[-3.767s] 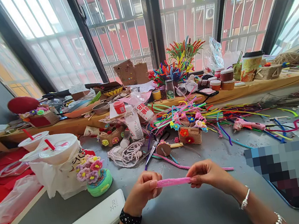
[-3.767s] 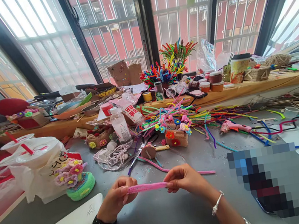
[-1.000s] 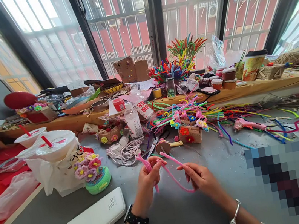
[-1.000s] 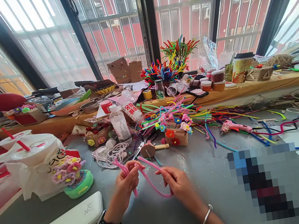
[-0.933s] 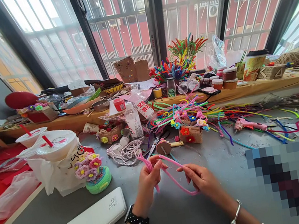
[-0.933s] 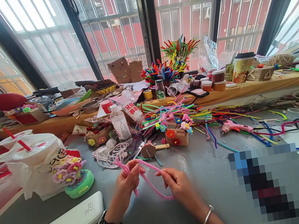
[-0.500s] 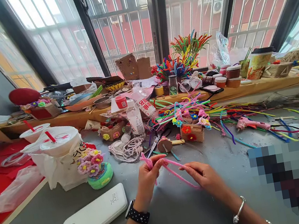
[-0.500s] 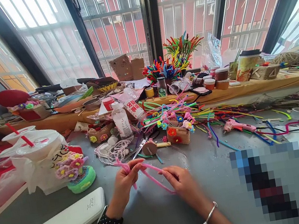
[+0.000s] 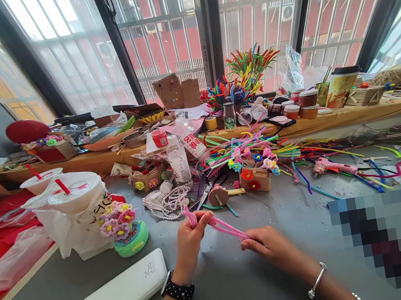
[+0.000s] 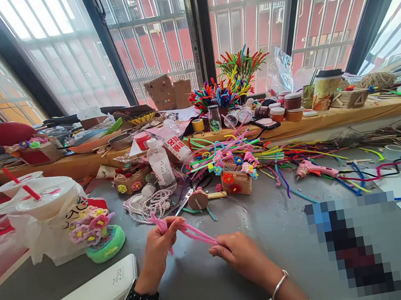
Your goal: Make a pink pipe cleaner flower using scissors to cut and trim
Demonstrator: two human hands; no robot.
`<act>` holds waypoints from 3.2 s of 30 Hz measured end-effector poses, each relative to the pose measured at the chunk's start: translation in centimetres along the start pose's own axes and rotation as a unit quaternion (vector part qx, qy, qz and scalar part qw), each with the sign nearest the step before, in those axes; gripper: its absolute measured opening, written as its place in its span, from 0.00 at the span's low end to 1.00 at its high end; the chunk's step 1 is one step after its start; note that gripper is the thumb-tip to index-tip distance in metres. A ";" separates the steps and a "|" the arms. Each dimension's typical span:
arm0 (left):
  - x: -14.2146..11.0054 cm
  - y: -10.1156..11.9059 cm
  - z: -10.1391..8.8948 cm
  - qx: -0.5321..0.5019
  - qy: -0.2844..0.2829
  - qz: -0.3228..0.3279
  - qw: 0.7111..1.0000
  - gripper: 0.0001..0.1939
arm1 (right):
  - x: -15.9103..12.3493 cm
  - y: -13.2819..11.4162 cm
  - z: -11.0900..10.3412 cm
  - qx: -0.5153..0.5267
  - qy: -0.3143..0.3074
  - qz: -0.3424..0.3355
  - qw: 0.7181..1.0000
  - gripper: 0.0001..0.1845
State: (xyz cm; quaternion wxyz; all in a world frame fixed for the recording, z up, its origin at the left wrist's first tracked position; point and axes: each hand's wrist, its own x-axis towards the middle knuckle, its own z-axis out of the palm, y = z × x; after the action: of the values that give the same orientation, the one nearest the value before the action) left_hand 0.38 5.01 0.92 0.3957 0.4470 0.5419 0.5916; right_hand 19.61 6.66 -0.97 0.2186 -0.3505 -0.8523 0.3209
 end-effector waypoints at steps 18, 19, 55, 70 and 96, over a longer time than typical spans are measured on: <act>-0.6 -0.4 0.4 0.143 0.003 0.125 0.982 0.10 | -0.1 0.9 -0.8 -0.084 0.293 -0.036 0.952 0.08; -0.7 -0.4 0.4 0.148 -0.001 0.132 0.980 0.10 | -0.1 1.0 -0.8 -0.098 0.300 -0.042 0.948 0.08; -0.2 0.2 -0.3 0.060 0.053 0.069 0.994 0.18 | 0.1 0.7 -0.1 0.136 0.182 0.048 0.973 0.18; 0.0 -0.7 -0.3 0.046 0.059 0.063 0.995 0.18 | 0.2 0.7 -0.2 0.168 0.212 0.085 0.959 0.17; 0.6 -0.5 -0.9 -0.033 0.017 -0.003 0.999 0.18 | 9.6 1.4 -0.8 -0.187 0.113 0.129 0.967 0.18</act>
State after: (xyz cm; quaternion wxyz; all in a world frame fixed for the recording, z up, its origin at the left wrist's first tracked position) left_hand -0.72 5.40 0.50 0.4031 0.4219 0.5303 0.6151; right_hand 14.39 14.80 0.02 0.2014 -0.5257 -0.8146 0.1398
